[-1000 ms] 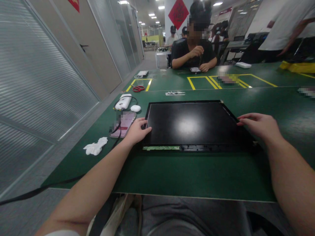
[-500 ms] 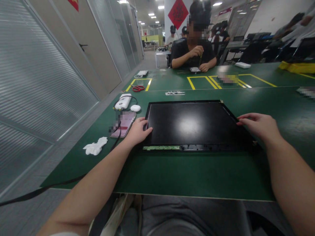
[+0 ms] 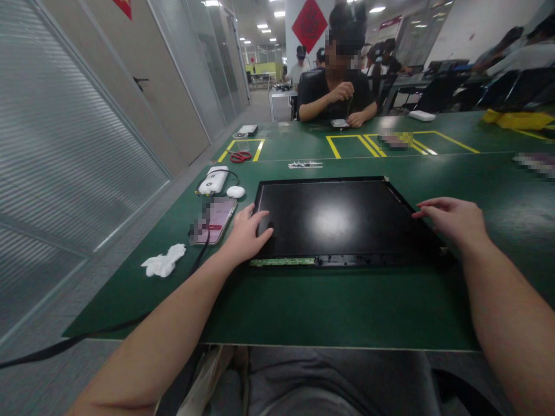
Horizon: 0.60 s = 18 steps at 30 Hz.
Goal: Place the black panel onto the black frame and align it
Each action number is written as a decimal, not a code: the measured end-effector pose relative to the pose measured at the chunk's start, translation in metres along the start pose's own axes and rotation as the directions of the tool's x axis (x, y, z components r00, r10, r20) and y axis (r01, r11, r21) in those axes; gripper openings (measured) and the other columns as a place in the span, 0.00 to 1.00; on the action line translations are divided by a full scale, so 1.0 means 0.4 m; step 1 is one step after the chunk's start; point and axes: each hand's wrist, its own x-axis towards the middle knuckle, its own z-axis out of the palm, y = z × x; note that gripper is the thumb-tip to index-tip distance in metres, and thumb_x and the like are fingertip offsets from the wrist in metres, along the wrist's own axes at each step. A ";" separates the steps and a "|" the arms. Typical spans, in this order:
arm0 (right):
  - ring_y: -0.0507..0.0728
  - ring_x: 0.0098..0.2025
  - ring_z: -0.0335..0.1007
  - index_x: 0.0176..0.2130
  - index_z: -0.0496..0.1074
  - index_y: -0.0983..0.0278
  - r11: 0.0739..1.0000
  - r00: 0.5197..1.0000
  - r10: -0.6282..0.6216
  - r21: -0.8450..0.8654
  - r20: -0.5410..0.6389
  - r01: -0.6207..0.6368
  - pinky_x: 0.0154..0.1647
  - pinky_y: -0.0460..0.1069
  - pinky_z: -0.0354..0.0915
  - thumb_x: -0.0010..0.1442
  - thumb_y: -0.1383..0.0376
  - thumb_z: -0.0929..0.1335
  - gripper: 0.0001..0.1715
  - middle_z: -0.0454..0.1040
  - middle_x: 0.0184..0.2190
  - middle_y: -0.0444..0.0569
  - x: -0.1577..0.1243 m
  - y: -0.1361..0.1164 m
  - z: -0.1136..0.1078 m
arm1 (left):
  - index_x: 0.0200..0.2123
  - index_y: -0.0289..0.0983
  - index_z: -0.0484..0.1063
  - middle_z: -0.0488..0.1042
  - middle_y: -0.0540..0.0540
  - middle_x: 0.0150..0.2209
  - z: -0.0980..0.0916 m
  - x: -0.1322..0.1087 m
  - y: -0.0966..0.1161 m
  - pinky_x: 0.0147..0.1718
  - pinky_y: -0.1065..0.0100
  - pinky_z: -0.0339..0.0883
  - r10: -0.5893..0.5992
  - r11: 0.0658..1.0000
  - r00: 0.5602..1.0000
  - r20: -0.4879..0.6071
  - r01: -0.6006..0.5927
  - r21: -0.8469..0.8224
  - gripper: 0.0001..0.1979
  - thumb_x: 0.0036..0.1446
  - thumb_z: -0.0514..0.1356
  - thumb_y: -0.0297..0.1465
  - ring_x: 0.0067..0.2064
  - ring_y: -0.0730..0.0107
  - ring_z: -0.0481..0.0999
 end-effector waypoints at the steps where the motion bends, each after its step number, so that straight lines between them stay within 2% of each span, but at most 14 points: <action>1: 0.54 0.28 0.68 0.41 0.81 0.63 1.000 1.000 0.006 0.023 -0.004 -0.005 0.37 0.51 0.64 0.49 0.58 0.67 0.21 0.82 0.35 0.49 0.001 0.002 0.001 | 0.60 0.34 0.70 0.59 0.30 0.67 -0.002 0.000 0.001 0.67 0.43 0.50 -0.003 1.000 1.000 0.004 0.003 0.004 0.27 0.60 0.59 0.38 0.70 0.41 0.55; 3: 0.54 0.29 0.69 0.42 0.81 0.63 0.998 1.000 0.004 0.063 -0.013 -0.003 0.38 0.51 0.65 0.50 0.58 0.68 0.22 0.82 0.37 0.50 0.005 0.007 0.004 | 0.61 0.34 0.69 0.58 0.29 0.67 -0.005 0.001 0.001 0.67 0.44 0.49 -0.007 1.000 1.000 0.006 0.007 0.020 0.27 0.60 0.59 0.39 0.71 0.41 0.53; 6: 0.57 0.36 0.72 0.42 0.81 0.63 0.997 0.998 -0.068 0.039 0.004 0.068 0.44 0.52 0.65 0.49 0.57 0.69 0.22 0.81 0.39 0.51 0.014 0.014 0.010 | 0.61 0.34 0.69 0.58 0.31 0.68 -0.006 0.002 -0.002 0.67 0.45 0.49 0.016 0.999 1.000 0.002 -0.016 0.028 0.28 0.61 0.58 0.40 0.71 0.42 0.53; 10: 0.58 0.40 0.71 0.48 0.80 0.61 0.975 0.973 -0.185 -0.102 0.139 0.200 0.46 0.53 0.65 0.50 0.56 0.69 0.27 0.79 0.48 0.53 0.025 0.019 0.022 | 0.62 0.35 0.68 0.58 0.32 0.68 0.001 0.000 -0.005 0.67 0.44 0.50 0.056 0.998 0.998 0.017 -0.056 0.027 0.28 0.62 0.57 0.41 0.70 0.42 0.55; 13: 0.59 0.42 0.72 0.51 0.78 0.61 0.960 0.948 -0.232 -0.105 0.218 0.259 0.49 0.53 0.65 0.51 0.56 0.69 0.29 0.76 0.54 0.53 0.027 0.023 0.028 | 0.63 0.35 0.66 0.59 0.30 0.68 0.008 0.001 -0.010 0.66 0.43 0.50 0.016 0.999 1.000 0.024 -0.017 0.041 0.30 0.62 0.57 0.41 0.70 0.41 0.54; 18: 0.60 0.47 0.73 0.52 0.77 0.60 0.957 0.941 -0.250 -0.088 0.228 0.276 0.53 0.53 0.66 0.52 0.57 0.69 0.28 0.76 0.55 0.52 0.031 0.035 0.032 | 0.65 0.30 0.62 0.61 0.26 0.67 0.018 0.006 -0.019 0.65 0.43 0.51 -0.064 0.996 0.995 0.071 0.059 0.071 0.33 0.62 0.56 0.42 0.70 0.39 0.55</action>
